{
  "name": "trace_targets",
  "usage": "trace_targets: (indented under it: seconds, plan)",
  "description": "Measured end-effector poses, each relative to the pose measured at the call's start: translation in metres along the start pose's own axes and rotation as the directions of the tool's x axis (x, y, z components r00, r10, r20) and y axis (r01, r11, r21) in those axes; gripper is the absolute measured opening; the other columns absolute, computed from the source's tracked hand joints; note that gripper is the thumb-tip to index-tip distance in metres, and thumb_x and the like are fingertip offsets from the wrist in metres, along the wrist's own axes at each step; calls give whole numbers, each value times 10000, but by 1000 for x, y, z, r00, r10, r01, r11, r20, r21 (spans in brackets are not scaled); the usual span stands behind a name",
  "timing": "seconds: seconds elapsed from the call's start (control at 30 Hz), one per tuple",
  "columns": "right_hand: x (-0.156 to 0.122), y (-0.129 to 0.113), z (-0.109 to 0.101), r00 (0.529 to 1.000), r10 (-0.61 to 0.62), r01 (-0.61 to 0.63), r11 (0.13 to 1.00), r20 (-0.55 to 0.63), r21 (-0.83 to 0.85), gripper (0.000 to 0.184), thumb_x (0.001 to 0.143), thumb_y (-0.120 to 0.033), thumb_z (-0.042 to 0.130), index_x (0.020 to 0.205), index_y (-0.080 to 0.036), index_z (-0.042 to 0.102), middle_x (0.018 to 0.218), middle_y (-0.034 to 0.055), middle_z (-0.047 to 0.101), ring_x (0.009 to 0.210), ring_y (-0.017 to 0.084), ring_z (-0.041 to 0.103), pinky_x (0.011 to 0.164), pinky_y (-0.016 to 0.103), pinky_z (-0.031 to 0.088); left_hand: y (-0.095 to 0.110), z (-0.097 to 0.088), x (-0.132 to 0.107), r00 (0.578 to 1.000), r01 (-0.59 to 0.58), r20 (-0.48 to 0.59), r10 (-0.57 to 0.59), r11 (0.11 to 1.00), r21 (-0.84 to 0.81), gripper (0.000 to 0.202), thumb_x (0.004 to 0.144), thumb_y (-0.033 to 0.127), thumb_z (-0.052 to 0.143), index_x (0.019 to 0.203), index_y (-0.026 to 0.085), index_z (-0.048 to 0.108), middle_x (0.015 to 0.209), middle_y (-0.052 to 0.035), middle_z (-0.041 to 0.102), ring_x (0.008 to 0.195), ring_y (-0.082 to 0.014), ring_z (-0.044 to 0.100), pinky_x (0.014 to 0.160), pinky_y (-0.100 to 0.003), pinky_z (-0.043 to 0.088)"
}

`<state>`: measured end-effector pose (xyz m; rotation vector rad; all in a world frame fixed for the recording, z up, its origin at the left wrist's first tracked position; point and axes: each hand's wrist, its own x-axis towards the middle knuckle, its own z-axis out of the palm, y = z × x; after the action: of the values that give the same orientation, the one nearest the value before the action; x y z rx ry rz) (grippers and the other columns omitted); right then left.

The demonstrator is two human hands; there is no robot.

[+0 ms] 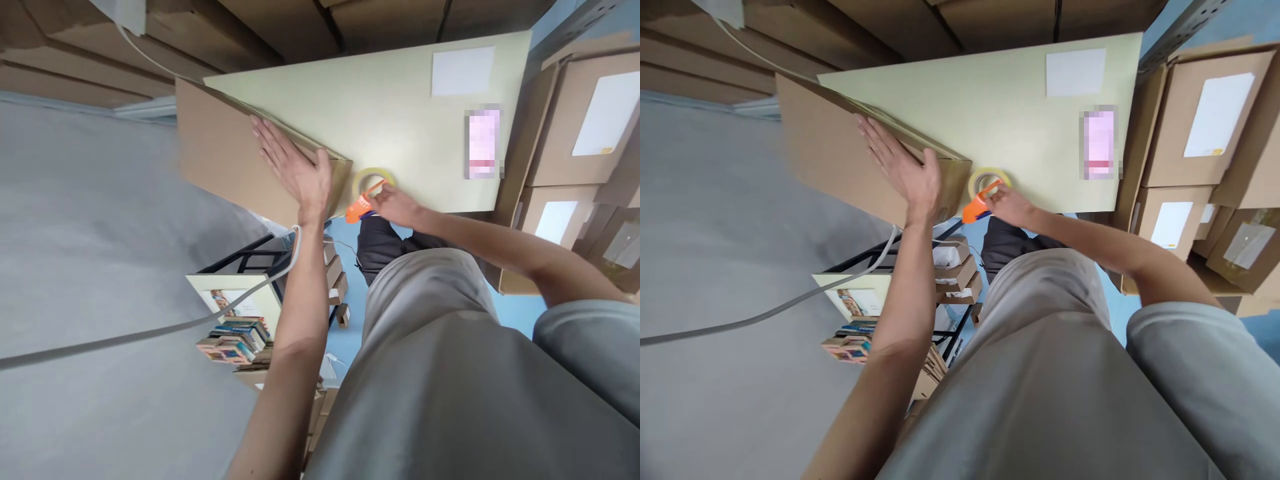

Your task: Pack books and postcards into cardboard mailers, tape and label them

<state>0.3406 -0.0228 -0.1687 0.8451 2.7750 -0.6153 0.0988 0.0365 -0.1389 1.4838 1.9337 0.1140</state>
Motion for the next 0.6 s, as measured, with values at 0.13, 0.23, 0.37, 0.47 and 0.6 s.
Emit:
trace_targets:
  seconds: [0.13,0.23,0.37,0.47,0.6]
  plan:
    - [-57,71,-9,971,231,-228,972,64,-54,528,1060,-91,382,1527,-12,617,1107,171,864,1071,314,804,1217,498,461,16,-1,-9,993,-51,-102,52,999,20,803,1130,564,339,1675,-7,488,1923,-101,178,1583,-229,-499,1404,-723,-21]
    - [-62,109,-22,946,314,-305,945,80,-116,480,1111,-126,324,1428,41,643,1124,247,840,1124,339,798,1200,528,452,31,0,-19,965,-88,-237,108,992,94,996,1069,578,459,1780,-68,195,1922,-149,12,1682,-260,-384,1460,-614,-20]
    - [-22,120,-28,955,293,-287,952,44,-106,489,1157,-252,384,1500,34,583,1213,261,826,1173,348,777,1200,574,444,35,5,-35,971,-191,-131,199,979,78,935,1074,610,404,1754,-27,328,1929,-99,104,1634,-262,-453,1426,-697,-22]
    - [7,115,-26,971,234,-229,970,50,-85,510,1177,-276,336,1543,5,554,1239,234,822,1241,342,747,1170,583,456,29,11,-46,962,-266,-47,268,963,39,929,1063,664,378,1671,-29,488,1918,-107,203,1636,-275,-448,1420,-698,-17]
    - [21,116,-29,980,143,-133,988,141,-77,525,1175,-278,367,1578,26,511,1271,235,809,1262,339,736,1202,583,420,22,18,-55,948,-316,-27,317,948,30,954,1066,641,373,1734,-42,377,1927,-130,171,1713,-298,-339,1436,-651,-1]
